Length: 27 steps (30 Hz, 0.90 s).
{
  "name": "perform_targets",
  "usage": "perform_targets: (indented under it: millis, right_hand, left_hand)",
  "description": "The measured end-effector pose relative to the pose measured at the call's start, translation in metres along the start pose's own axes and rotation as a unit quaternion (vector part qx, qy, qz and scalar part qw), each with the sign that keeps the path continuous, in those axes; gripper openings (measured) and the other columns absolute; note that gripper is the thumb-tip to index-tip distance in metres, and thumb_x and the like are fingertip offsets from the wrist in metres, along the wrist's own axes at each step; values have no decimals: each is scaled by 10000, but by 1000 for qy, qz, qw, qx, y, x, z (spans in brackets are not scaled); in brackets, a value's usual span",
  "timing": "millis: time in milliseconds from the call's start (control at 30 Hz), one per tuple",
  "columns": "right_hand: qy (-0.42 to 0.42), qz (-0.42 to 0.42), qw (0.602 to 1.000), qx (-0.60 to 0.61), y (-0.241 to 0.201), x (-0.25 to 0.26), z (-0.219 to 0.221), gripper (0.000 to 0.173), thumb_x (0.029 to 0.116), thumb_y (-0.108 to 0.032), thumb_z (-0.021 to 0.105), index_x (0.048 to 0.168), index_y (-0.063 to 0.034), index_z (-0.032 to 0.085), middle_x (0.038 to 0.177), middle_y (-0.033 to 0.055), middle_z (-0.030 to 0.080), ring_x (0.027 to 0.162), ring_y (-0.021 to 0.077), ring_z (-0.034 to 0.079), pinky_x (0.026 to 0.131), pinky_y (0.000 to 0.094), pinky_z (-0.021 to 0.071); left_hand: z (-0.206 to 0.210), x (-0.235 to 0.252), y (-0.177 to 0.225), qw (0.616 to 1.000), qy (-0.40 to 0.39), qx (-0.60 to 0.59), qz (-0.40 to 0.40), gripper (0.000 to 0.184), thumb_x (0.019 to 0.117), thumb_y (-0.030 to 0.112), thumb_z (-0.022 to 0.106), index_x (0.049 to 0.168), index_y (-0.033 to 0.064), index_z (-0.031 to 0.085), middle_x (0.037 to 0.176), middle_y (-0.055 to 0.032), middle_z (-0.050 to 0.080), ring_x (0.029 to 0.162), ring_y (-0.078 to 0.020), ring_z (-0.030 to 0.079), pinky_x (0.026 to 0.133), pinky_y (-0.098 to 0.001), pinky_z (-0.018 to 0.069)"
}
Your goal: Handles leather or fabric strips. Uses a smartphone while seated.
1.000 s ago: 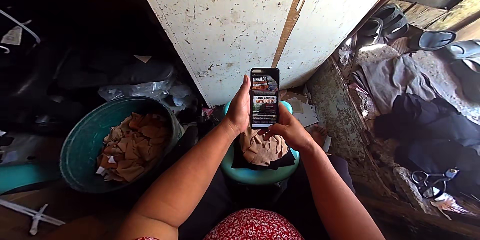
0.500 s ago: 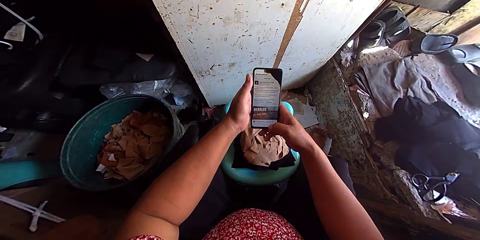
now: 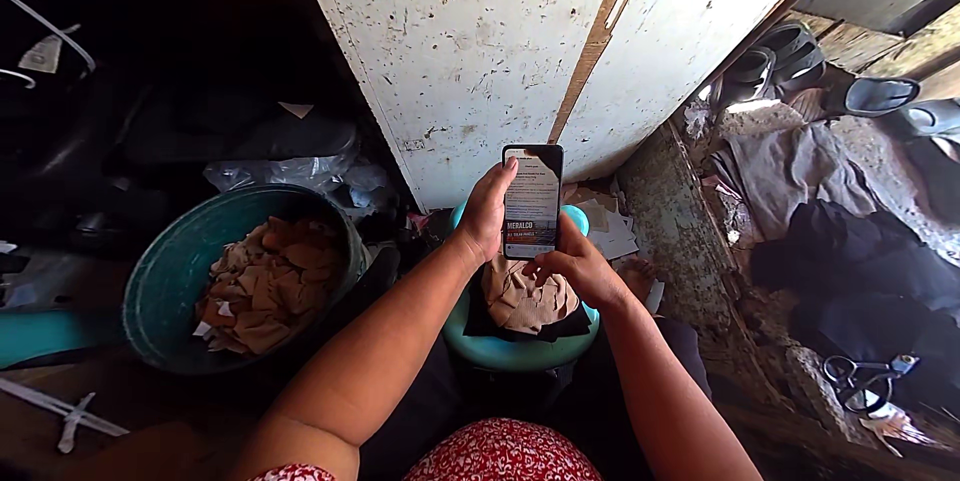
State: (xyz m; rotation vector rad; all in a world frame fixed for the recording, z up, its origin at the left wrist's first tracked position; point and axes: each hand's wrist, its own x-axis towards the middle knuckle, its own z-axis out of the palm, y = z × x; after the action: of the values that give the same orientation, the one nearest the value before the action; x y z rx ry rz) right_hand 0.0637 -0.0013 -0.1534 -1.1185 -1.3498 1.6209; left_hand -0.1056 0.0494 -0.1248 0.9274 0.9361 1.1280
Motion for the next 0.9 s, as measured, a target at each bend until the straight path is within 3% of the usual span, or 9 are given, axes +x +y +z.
perform_targets:
  millis: [100,200,467,733,900]
  right_hand:
    - [3,0,1000,-4,0,0,-1,532,883,-46,532,1400,-61,406,1113,149,692,800,237,734,661,365,628]
    - [4,4,1000,-2,-1,-1,-1,547,889,-34,534,1418,-65,399,1103,150,696,787,234,733,659,356,626]
    - [7,5,1000,2,1,0,-1,554,878,-24,520,1417,-67,403,1114,151,695,794,238,735,652,355,626]
    - [-11,11,1000,24,-1,0,-4,586,848,34,441,1423,-75,404,1138,173,697,802,263,739,645,378,628]
    - [-34,12,998,44,-2,-1,-7,598,840,42,446,1424,-73,391,1147,186,696,822,275,742,645,375,629]
  left_hand:
    - [1,-2,1,1000,-3,-10,-2,461,1106,441,353,1390,125,530,1269,-80,653,1152,-185,638,983,-441,529]
    - [0,-5,1,1000,-12,-4,-2,539,1085,547,336,1407,163,535,1250,-65,680,1101,-189,674,935,-439,564]
    - [-1,-7,2,999,-37,-21,-3,633,1060,638,266,1442,203,522,1298,-38,671,1143,-185,667,956,-444,564]
    - [-3,-8,5,998,-56,-5,-22,745,1017,727,210,1504,229,474,1391,-27,627,1234,-197,622,1005,-474,532]
    - [-4,-3,6,996,-73,-32,-36,745,1052,655,144,1533,159,421,1449,-65,577,1309,-209,570,1085,-480,476]
